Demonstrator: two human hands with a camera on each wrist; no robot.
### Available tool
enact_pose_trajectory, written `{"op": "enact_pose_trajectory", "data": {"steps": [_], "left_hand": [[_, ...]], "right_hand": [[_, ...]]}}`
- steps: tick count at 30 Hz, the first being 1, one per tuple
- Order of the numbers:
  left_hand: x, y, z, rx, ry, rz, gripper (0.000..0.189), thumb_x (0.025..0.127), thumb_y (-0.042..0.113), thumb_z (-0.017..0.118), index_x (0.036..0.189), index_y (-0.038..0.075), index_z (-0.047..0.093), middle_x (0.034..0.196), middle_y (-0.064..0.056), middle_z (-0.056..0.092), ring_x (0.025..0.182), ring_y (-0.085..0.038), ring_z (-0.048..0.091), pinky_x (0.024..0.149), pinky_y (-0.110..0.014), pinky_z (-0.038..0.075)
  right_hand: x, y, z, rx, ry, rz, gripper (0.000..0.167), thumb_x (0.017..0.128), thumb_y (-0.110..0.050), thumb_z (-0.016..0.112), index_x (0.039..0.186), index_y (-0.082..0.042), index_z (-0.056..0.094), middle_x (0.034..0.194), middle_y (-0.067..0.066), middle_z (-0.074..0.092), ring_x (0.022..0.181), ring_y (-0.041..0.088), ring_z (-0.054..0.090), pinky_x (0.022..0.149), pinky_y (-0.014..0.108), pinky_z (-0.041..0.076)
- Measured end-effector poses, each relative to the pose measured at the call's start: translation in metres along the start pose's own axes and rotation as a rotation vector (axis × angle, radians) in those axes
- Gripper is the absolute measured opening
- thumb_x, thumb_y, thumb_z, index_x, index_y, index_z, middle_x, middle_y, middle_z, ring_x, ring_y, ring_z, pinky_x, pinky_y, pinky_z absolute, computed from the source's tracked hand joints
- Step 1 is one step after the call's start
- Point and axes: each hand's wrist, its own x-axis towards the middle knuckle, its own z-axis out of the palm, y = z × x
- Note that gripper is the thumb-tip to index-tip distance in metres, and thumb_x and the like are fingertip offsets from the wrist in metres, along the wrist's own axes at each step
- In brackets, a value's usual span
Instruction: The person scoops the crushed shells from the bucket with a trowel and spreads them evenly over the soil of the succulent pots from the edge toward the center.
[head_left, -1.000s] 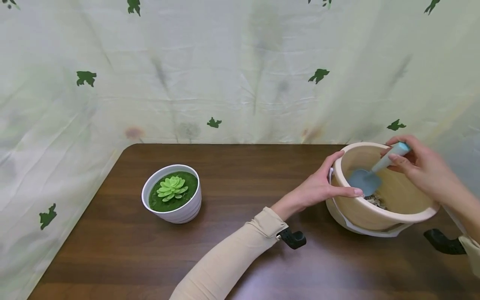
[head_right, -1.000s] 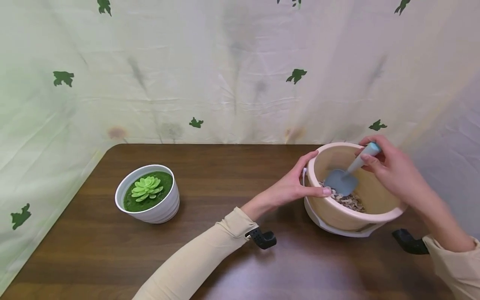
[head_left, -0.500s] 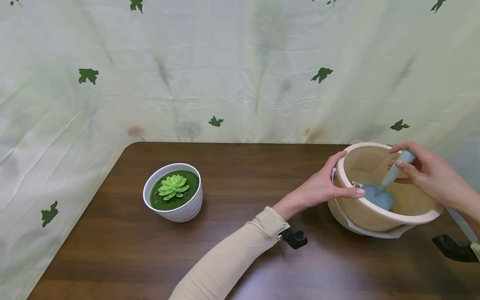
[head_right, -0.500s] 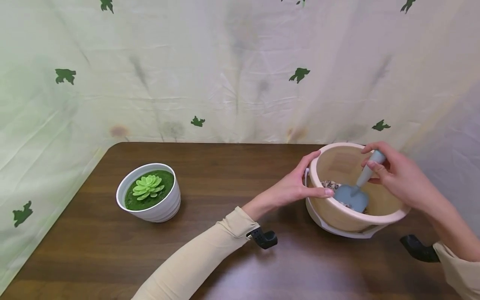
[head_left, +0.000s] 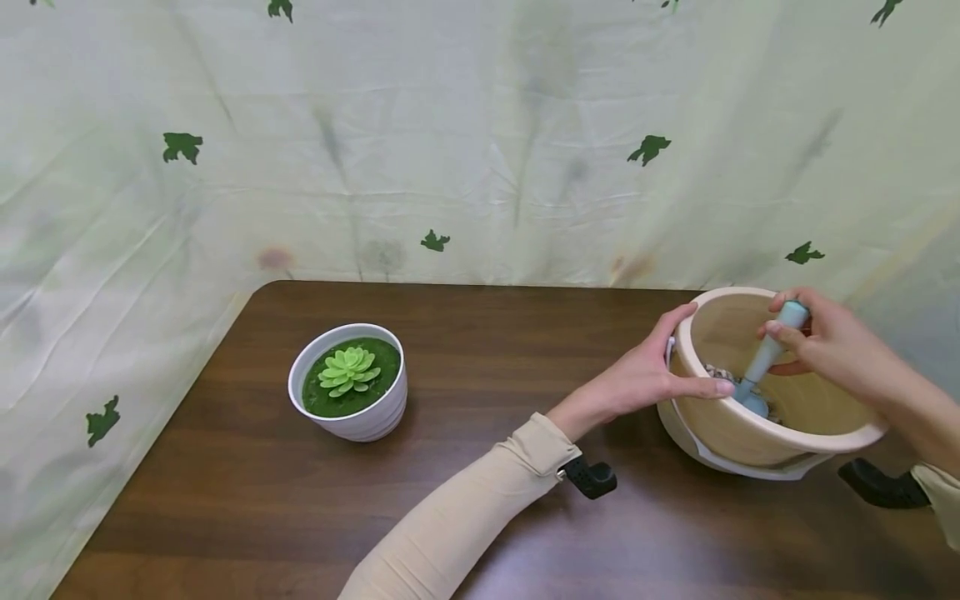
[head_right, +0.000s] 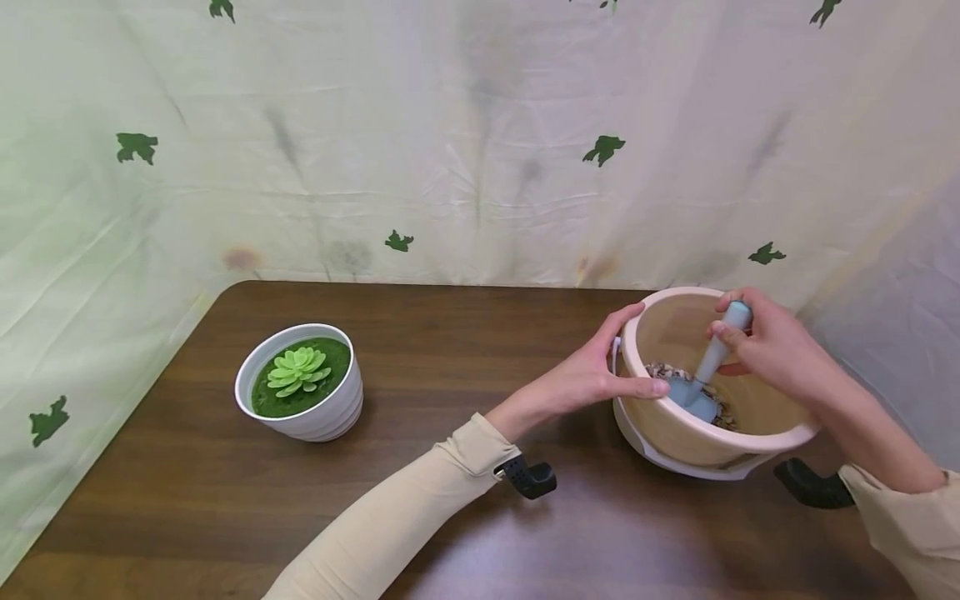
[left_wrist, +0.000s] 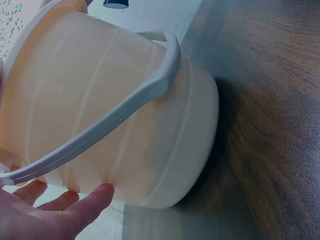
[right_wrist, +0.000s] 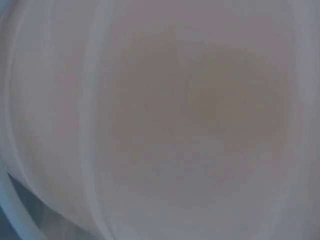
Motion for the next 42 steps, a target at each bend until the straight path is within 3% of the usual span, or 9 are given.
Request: {"op": "enact_pose_trajectory", "data": {"steps": [7,9,23,34,42], "left_hand": [[0.001,0.001,0.001,0.012,0.001,-0.004,0.094,0.081,0.027,0.080,0.151,0.046,0.020,0.147,0.007,0.035,0.125,-0.005,0.038,0.097,-0.027,0.036],[0.001,0.001,0.001,0.006,0.001,-0.004,0.094,0.081,0.027,0.080,0.151,0.046,0.020,0.147,0.008,0.035,0.125,-0.005,0.039,0.097,-0.027,0.036],[0.000,0.000,0.000,-0.007,-0.008,-0.008,0.093,0.082,0.027,0.079,0.151,0.046,0.020,0.149,0.010,0.031,0.126,-0.004,0.037,0.099,-0.026,0.035],[0.000,-0.001,0.000,-0.022,-0.015,-0.003,0.092,0.083,0.025,0.079,0.152,0.043,0.020,0.148,0.011,0.031,0.124,-0.003,0.038,0.099,-0.026,0.035],[0.000,-0.002,0.001,-0.015,-0.003,0.001,0.094,0.082,0.024,0.080,0.152,0.042,0.021,0.148,0.010,0.033,0.124,-0.003,0.039,0.098,-0.025,0.035]], "right_hand": [[0.007,0.009,-0.002,0.155,-0.024,0.022,0.024,0.105,-0.009,0.044,0.118,0.008,0.034,0.096,-0.005,0.062,0.081,0.006,0.064,0.066,0.042,0.057],[0.007,0.011,-0.003,0.179,-0.033,0.024,0.023,0.105,-0.010,0.043,0.117,0.007,0.034,0.095,-0.009,0.062,0.082,0.005,0.064,0.066,0.042,0.057],[0.006,0.011,-0.006,0.291,-0.029,0.045,0.021,0.105,-0.010,0.041,0.113,0.007,0.032,0.092,-0.008,0.067,0.077,0.014,0.068,0.064,0.040,0.057],[0.002,0.010,-0.004,0.257,0.019,0.073,0.025,0.106,-0.011,0.040,0.118,0.008,0.031,0.090,-0.014,0.066,0.074,0.014,0.069,0.064,0.037,0.057],[-0.007,0.016,-0.012,0.434,0.041,0.050,0.023,0.103,-0.011,0.047,0.115,0.005,0.034,0.094,-0.009,0.068,0.078,0.015,0.071,0.063,0.037,0.057]]}}
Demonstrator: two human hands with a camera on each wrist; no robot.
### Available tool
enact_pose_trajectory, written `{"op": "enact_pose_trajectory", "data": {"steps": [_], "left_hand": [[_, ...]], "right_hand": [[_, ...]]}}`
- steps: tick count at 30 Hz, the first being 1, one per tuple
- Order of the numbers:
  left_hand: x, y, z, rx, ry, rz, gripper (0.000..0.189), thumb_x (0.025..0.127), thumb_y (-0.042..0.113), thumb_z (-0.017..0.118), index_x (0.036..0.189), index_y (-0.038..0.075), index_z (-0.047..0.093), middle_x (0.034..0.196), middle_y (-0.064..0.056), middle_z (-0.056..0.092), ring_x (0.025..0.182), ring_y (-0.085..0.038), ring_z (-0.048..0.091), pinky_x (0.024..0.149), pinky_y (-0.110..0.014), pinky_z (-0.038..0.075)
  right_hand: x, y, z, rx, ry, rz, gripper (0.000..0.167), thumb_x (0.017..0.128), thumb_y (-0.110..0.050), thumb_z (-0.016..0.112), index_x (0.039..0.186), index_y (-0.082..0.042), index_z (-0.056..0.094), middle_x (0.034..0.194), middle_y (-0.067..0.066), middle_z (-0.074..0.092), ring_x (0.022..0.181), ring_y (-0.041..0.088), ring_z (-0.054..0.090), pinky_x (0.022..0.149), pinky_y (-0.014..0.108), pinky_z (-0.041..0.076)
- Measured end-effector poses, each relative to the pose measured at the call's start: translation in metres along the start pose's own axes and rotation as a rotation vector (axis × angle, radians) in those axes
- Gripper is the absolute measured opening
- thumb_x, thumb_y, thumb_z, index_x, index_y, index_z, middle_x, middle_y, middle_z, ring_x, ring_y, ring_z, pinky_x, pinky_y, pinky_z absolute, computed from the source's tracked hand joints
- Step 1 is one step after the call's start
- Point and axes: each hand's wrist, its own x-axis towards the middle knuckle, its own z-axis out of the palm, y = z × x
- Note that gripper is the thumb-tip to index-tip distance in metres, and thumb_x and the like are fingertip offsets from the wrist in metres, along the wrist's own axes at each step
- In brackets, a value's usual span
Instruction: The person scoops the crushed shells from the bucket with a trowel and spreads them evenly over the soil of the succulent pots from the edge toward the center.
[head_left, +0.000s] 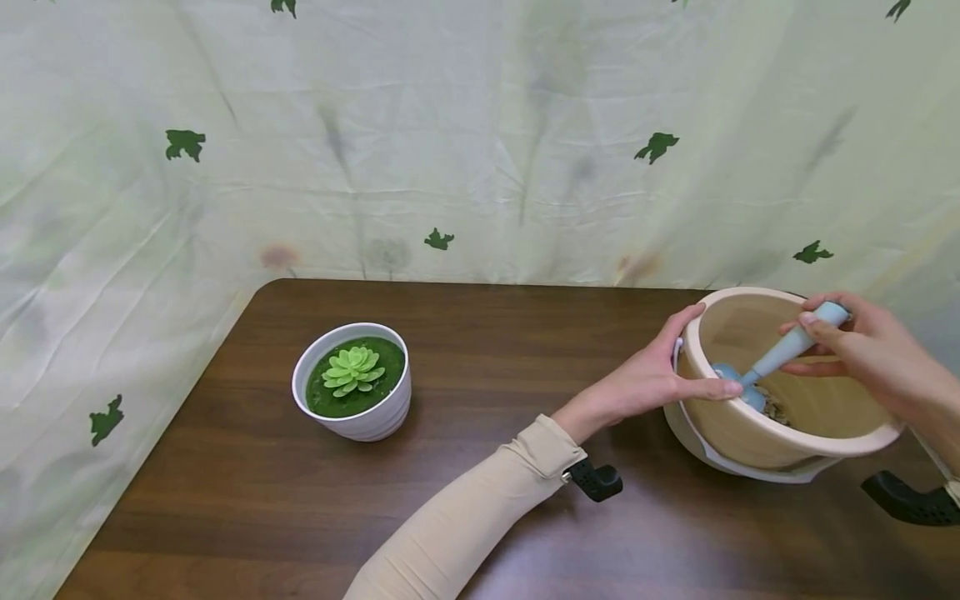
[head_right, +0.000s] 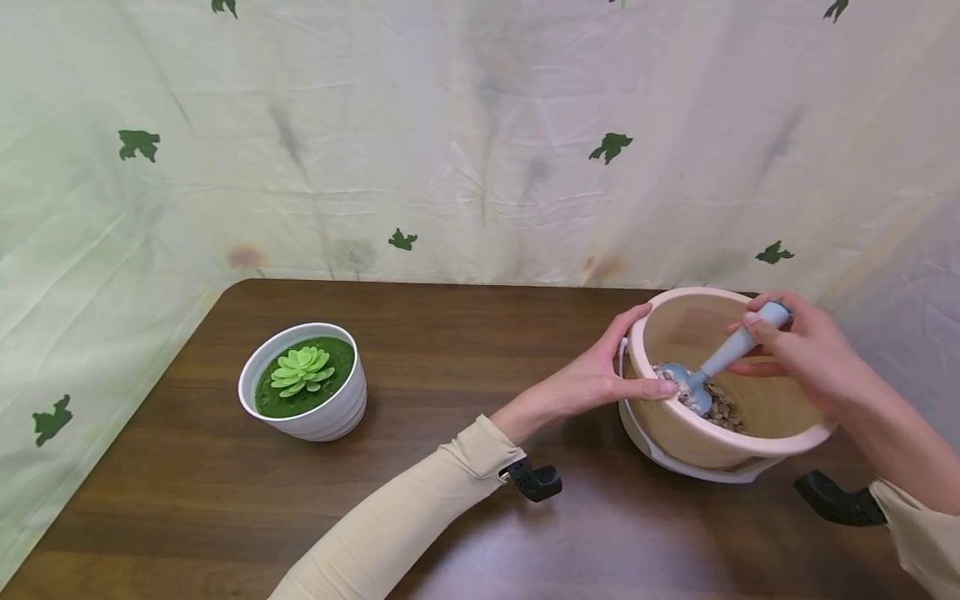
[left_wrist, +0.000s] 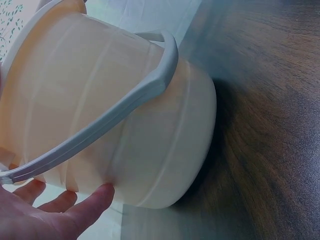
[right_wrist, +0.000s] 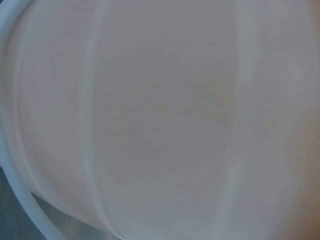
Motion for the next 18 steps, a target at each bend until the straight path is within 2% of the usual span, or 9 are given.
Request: {"op": "enact_pose_trajectory", "data": {"steps": [6,11,14,18], "left_hand": [[0.000,0.000,-0.001,-0.014,-0.002,0.006,0.094,0.082,0.024,0.080,0.152,0.042,0.021,0.149,0.011,0.031,0.126,-0.002,0.037,0.099,-0.025,0.034],[0.001,-0.001,0.000,-0.018,0.000,0.016,0.095,0.081,0.023,0.080,0.153,0.041,0.020,0.150,0.011,0.029,0.128,-0.002,0.034,0.101,-0.025,0.032],[0.002,-0.002,0.001,-0.028,-0.003,0.020,0.095,0.081,0.021,0.080,0.153,0.040,0.021,0.150,0.010,0.030,0.127,-0.002,0.035,0.101,-0.025,0.032],[0.001,-0.001,0.002,-0.025,0.003,0.018,0.095,0.081,0.021,0.081,0.152,0.041,0.022,0.150,0.011,0.030,0.127,-0.001,0.035,0.101,-0.024,0.032]], "right_hand": [[-0.005,-0.001,-0.006,0.194,0.048,0.001,0.022,0.101,-0.012,0.050,0.113,0.001,0.036,0.090,-0.002,0.071,0.074,0.016,0.072,0.060,0.037,0.056],[-0.011,-0.001,-0.010,0.298,0.075,-0.028,0.021,0.100,-0.010,0.052,0.112,-0.001,0.037,0.090,-0.002,0.070,0.078,0.011,0.071,0.059,0.034,0.056],[-0.014,-0.002,-0.012,0.344,0.085,-0.028,0.022,0.100,-0.010,0.052,0.113,-0.003,0.037,0.091,-0.002,0.071,0.079,0.011,0.071,0.060,0.035,0.057],[-0.017,-0.004,-0.011,0.352,0.139,-0.022,0.021,0.100,-0.012,0.052,0.113,-0.007,0.037,0.090,-0.003,0.071,0.077,0.011,0.070,0.059,0.034,0.056]]}}
